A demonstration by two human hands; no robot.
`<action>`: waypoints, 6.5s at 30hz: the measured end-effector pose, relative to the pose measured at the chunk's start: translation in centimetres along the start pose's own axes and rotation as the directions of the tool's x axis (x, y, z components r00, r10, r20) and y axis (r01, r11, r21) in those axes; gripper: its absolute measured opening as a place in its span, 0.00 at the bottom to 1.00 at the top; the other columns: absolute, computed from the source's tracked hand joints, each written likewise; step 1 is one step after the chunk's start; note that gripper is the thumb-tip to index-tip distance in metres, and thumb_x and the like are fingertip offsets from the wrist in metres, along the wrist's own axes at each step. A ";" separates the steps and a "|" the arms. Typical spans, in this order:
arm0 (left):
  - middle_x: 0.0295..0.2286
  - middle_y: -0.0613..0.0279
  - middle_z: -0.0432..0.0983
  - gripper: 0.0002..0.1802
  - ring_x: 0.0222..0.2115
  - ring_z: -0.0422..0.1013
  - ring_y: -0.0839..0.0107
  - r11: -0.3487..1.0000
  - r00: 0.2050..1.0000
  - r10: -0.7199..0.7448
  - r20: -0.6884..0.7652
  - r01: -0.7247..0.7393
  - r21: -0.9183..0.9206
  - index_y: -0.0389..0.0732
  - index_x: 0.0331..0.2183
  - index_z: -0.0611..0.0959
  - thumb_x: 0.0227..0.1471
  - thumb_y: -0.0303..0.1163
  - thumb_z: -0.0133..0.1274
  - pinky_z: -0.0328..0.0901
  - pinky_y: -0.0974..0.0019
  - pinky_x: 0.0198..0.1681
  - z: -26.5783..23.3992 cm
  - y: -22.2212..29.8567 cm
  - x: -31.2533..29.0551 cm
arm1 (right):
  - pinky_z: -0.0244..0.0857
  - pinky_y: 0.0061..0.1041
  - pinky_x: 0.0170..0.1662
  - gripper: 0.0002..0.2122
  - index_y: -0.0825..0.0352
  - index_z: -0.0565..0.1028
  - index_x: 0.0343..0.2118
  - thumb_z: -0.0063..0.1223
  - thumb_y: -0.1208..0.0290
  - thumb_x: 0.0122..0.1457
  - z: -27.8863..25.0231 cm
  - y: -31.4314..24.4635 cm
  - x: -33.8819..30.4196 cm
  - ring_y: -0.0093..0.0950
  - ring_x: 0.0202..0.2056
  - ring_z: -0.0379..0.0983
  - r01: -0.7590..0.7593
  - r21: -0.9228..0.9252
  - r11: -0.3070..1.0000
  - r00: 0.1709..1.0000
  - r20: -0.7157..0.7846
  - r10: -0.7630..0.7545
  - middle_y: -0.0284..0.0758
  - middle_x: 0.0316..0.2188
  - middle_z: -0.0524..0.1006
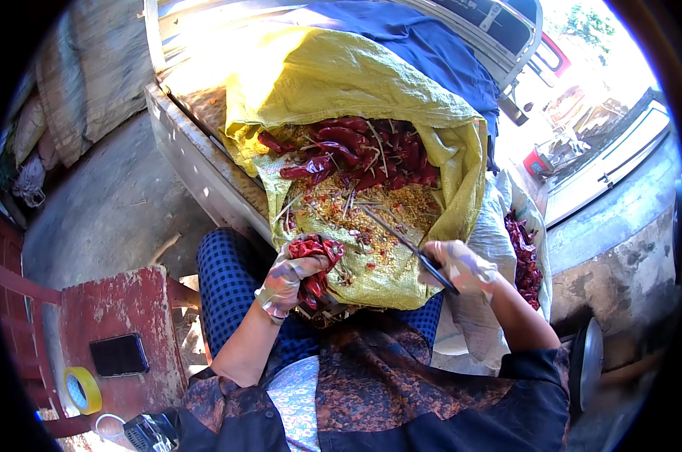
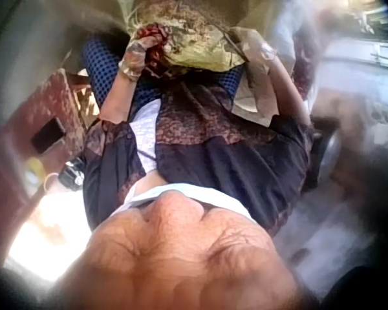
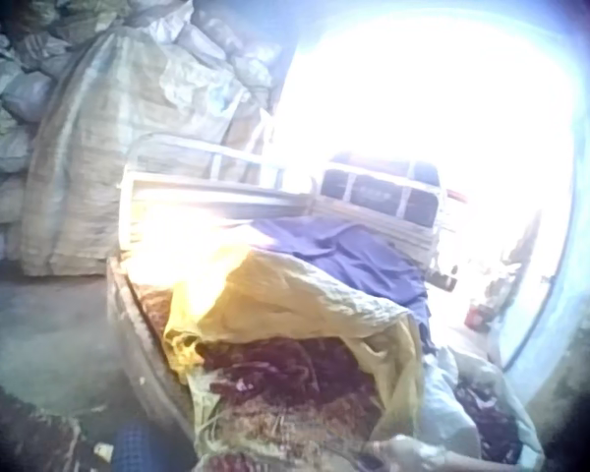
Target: The person uses scissors to cut dried red chilies over a yellow sack, removing stems and opening the pods.
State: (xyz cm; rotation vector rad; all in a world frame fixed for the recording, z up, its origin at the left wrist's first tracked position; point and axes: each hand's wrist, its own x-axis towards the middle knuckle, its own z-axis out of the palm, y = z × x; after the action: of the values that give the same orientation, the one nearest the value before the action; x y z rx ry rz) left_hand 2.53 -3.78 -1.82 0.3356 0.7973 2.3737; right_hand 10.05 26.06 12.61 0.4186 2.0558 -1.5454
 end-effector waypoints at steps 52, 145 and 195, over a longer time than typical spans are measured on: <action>0.28 0.62 0.75 0.23 0.30 0.71 0.72 0.905 0.990 -0.135 -0.050 0.144 0.399 0.35 0.31 0.78 0.24 0.26 0.62 0.66 0.71 0.38 3.0 4.1 -0.4 | 0.47 0.16 0.17 0.29 0.69 0.73 0.32 0.37 0.40 0.60 2.2 -3.5 -4.1 0.13 0.15 0.54 -0.347 -0.024 0.938 0.726 0.626 0.285 0.23 0.15 0.62; 0.18 0.70 0.64 0.08 0.18 0.60 0.76 0.959 0.990 -0.085 -0.114 0.051 -0.277 0.41 0.28 0.76 0.45 0.31 0.58 0.63 0.70 0.30 3.0 0.3 0.0 | 0.66 0.36 0.27 0.27 0.64 0.72 0.34 0.62 0.44 0.41 8.1 -5.1 -0.8 0.42 0.24 0.74 0.121 -0.971 0.207 0.913 0.028 -0.406 0.39 0.18 0.73; 0.28 0.62 0.68 0.38 0.29 0.68 0.69 0.904 0.957 0.032 0.289 0.096 -0.416 0.35 0.50 0.68 0.38 0.36 0.66 0.65 0.62 0.35 9.0 5.1 2.1 | 0.67 0.20 0.45 0.14 0.66 0.77 0.41 0.52 0.86 0.51 4.4 -10.4 16.4 0.27 0.38 0.74 0.823 -0.406 0.398 0.415 -0.051 -0.909 0.36 0.39 0.77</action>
State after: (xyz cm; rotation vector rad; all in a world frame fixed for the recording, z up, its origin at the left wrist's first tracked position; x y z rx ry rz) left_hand 2.20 -1.53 8.52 0.4654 0.1350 2.3153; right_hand -7.85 17.67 10.35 -0.8318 2.9302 -1.6378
